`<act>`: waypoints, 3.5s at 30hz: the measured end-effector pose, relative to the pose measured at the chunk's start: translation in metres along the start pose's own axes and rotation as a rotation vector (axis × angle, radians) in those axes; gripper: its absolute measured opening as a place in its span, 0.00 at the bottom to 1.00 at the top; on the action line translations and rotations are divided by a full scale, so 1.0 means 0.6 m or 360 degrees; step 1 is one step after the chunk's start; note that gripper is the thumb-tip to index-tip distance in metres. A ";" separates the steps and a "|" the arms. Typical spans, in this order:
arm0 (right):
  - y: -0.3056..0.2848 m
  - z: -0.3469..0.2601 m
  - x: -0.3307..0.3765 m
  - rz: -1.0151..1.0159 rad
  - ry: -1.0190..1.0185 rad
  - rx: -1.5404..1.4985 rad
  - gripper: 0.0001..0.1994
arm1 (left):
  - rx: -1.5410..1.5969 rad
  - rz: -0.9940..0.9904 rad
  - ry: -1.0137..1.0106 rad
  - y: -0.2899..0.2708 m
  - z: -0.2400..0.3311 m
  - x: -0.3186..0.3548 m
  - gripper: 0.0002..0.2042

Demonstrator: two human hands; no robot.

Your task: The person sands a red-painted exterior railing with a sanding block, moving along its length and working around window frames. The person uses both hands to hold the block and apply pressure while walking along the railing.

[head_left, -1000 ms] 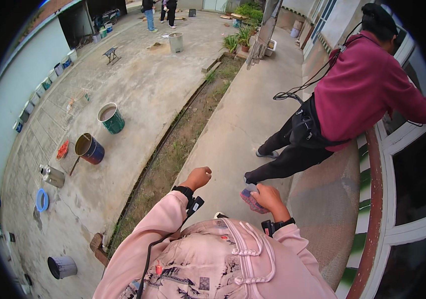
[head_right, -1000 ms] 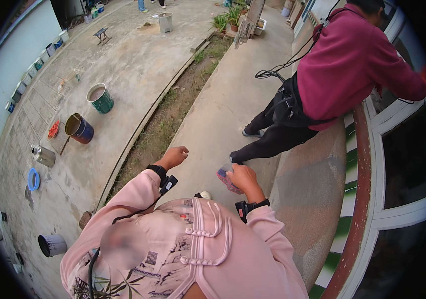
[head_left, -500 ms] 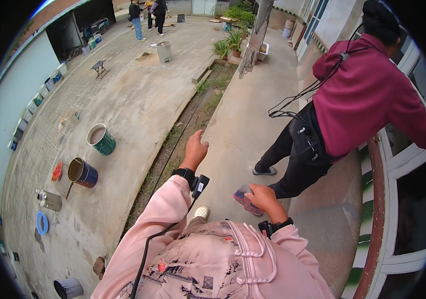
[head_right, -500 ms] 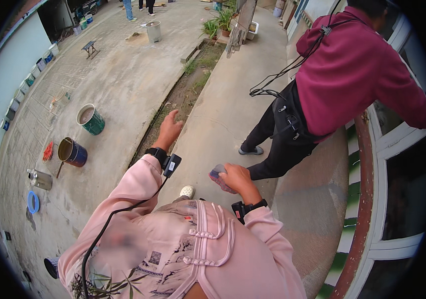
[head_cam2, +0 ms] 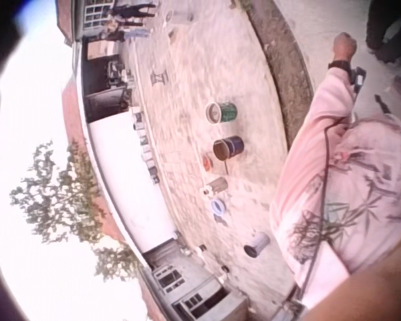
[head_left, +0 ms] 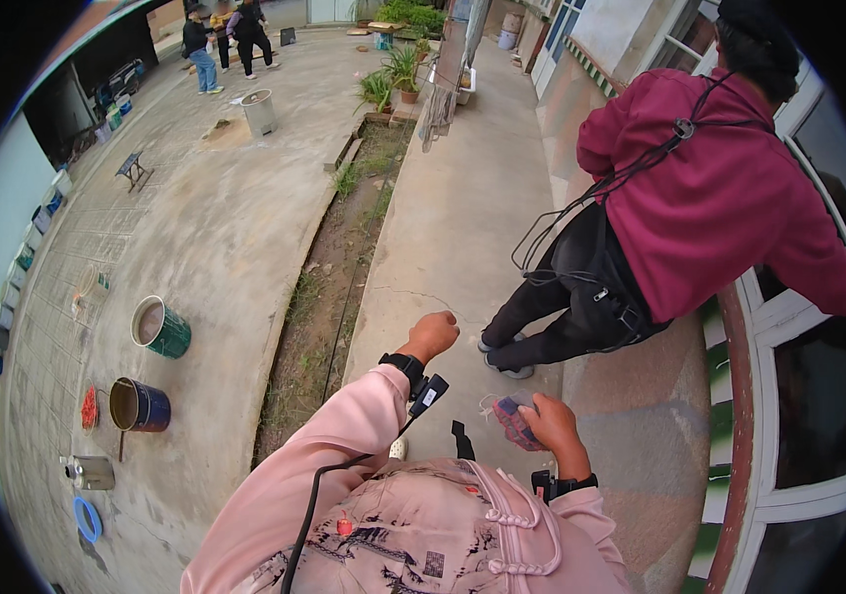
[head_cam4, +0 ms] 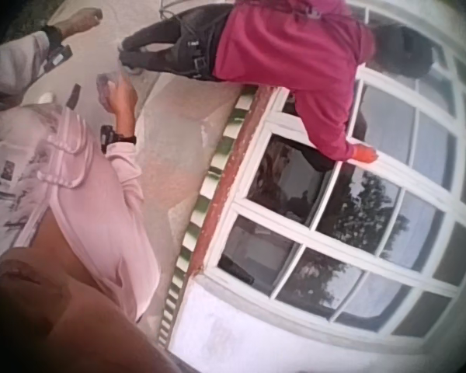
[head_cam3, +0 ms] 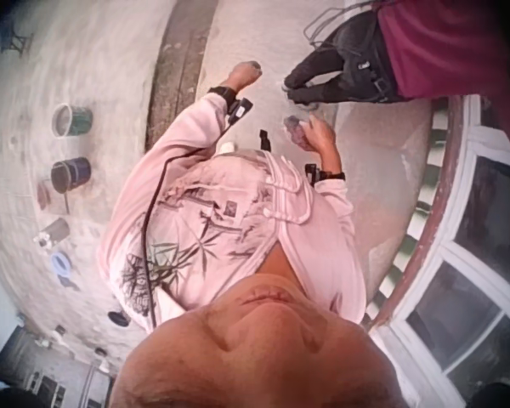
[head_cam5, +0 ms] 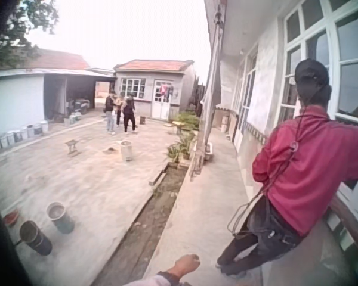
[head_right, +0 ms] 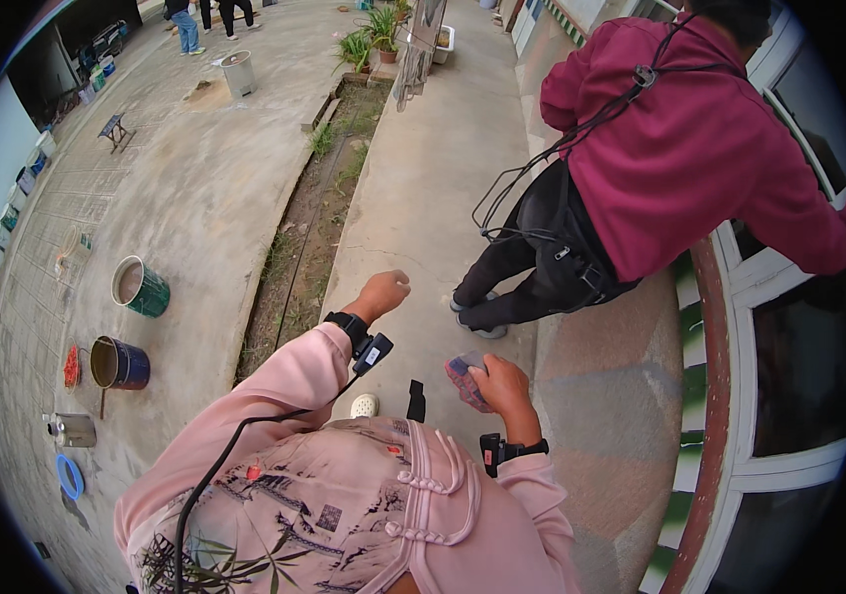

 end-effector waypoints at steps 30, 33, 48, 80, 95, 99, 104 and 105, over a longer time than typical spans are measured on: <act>-0.361 0.653 0.786 0.1413 0.1431 0.0397 0.23 | -0.0503 -0.1462 0.1592 0.784 0.641 0.253 0.16; -0.361 0.742 0.847 0.1505 0.1663 0.0579 0.24 | -0.0441 -0.1485 0.1700 0.818 0.700 0.287 0.15; -0.297 0.817 0.800 0.1553 0.1561 0.0507 0.23 | 0.0948 -0.0499 0.2798 0.735 1.085 0.446 0.12; -0.164 0.880 1.377 0.1762 0.1848 0.0566 0.30 | -0.0024 -0.0040 0.2529 0.899 1.153 0.526 0.06; -0.246 0.840 1.054 0.1681 0.1442 0.0563 0.30 | 0.0113 0.0036 0.2611 0.881 1.159 0.550 0.05; -0.261 0.833 0.983 0.1665 0.1346 0.0606 0.25 | 0.0136 0.0055 0.2630 0.878 1.158 0.552 0.05; -0.278 0.815 0.893 0.1691 0.1211 0.0724 0.13 | 0.0077 0.0034 0.2639 0.881 1.160 0.552 0.06; -0.281 0.812 0.873 0.1694 0.1202 0.0748 0.11 | 0.0066 0.0019 0.2631 0.883 1.160 0.551 0.06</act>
Point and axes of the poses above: each hand's wrist, its own x-axis away from the middle knuckle, its own y-axis out of the palm, z = x × y, the point moved 10 cm from there along -x, towards the middle knuckle, and after that the axes turned 13 degrees about y, right-handed, at the moved point
